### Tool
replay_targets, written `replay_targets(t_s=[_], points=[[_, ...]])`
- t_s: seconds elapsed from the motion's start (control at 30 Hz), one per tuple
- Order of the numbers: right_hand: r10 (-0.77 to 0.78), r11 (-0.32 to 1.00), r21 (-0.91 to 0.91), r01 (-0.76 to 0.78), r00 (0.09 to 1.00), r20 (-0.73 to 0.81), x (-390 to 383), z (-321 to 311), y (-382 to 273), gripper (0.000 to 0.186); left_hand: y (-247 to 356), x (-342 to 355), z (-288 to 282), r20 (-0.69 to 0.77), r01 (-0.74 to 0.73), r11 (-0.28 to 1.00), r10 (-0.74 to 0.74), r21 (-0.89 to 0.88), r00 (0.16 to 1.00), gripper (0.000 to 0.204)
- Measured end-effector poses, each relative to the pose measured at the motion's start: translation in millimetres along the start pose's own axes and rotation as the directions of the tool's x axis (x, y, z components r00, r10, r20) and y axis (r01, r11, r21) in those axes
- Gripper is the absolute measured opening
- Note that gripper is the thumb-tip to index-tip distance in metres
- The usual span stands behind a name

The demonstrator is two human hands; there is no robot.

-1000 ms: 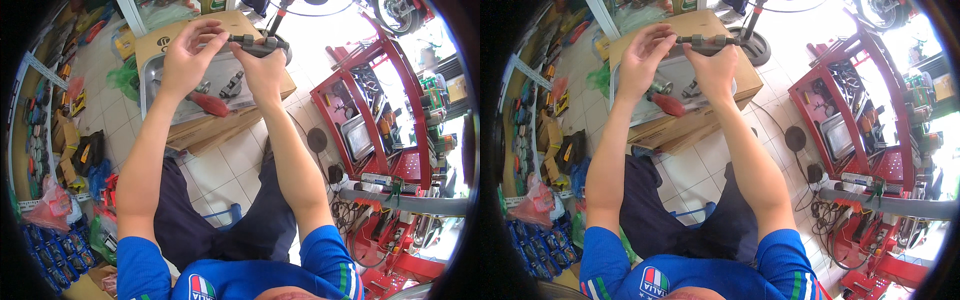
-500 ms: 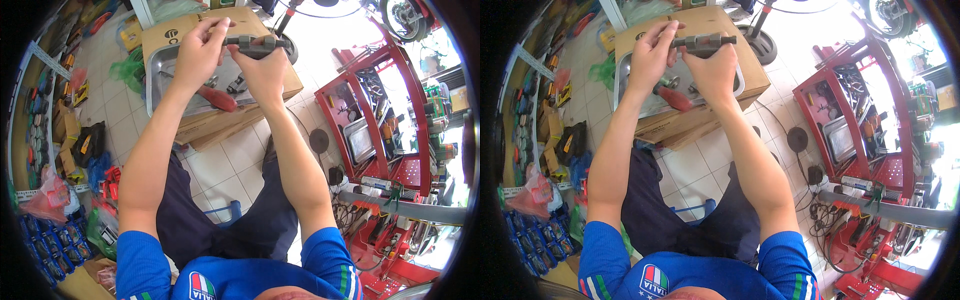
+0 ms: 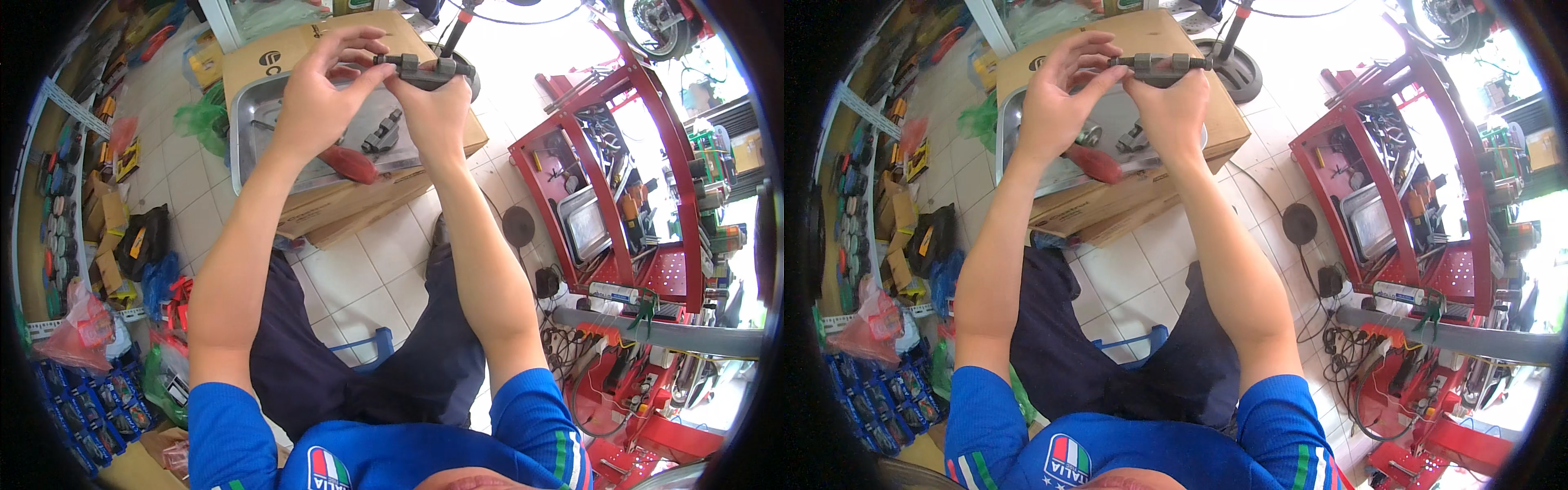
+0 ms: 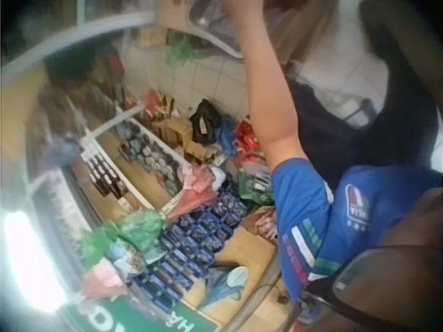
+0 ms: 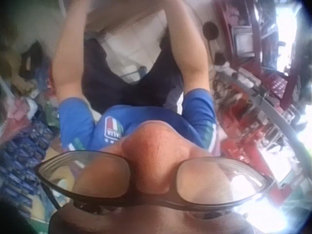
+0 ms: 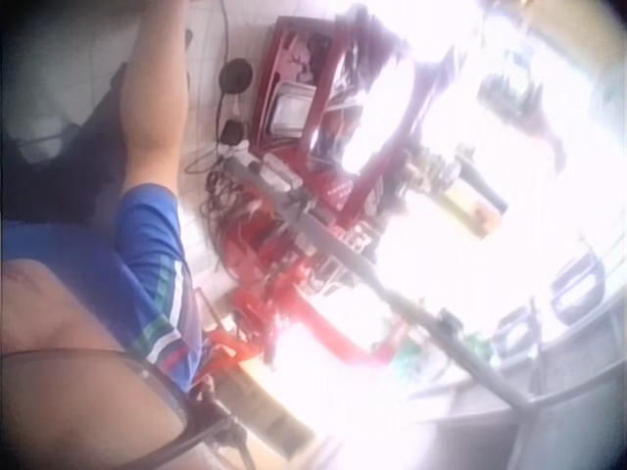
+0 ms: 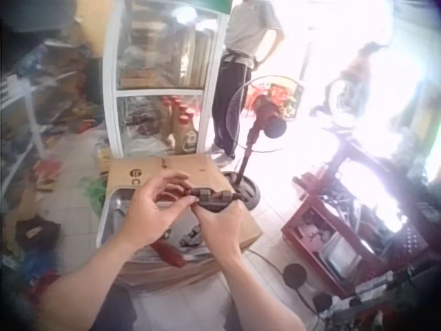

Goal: The person assembles mechanical engine parts including a piston and a cylindrical pin by hand. They hold the metal components, insert the pin into the piston, and turn the parts over while seated in a workshop.

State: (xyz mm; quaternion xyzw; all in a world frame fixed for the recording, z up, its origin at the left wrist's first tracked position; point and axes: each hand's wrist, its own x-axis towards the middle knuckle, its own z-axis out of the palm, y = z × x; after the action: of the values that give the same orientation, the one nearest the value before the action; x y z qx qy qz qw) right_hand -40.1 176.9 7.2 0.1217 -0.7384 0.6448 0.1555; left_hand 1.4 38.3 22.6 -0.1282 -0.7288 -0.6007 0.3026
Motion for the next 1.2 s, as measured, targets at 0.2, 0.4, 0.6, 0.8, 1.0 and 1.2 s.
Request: replay_targets(t_s=[0.2, 0.4, 0.6, 0.8, 1.0, 1.2], points=[[-0.006, 0.999, -0.049, 0.005, 1.000, -0.017, 5, -1, 6, 0.033, 0, 2, 0, -0.067, 0.115, 0.993, -0.115, -0.016, 0.991, 0.033], [-0.058, 0.996, -0.061, 0.058, 0.998, -0.008, 1, 2, -2, 0.032, -3, 1, -1, -0.018, 0.228, 0.970, -0.227, 0.090, 0.974, 0.037], [0.085, 0.996, -0.004, -0.085, 0.993, 0.081, 0, -7, -14, 0.039, -3, -2, 2, 0.041, 0.123, 0.990, -0.127, 0.075, 0.991, 0.029], [0.096, 0.995, -0.032, -0.094, 0.994, 0.048, 0, -6, -8, 0.042, -6, -2, -1, 0.059, 0.104, 0.994, -0.105, 0.032, 0.993, 0.023], [0.043, 0.998, -0.050, -0.043, 0.999, 0.001, 5, -7, 3, 0.047, 4, -1, -1, 0.078, 0.088, 0.994, -0.082, -0.066, 0.994, 0.025], [0.063, 0.996, -0.072, -0.060, 0.997, 0.034, 5, -7, -8, 0.047, 1, 2, 1, 0.004, 0.085, 0.969, -0.086, -0.230, 0.996, 0.028]])
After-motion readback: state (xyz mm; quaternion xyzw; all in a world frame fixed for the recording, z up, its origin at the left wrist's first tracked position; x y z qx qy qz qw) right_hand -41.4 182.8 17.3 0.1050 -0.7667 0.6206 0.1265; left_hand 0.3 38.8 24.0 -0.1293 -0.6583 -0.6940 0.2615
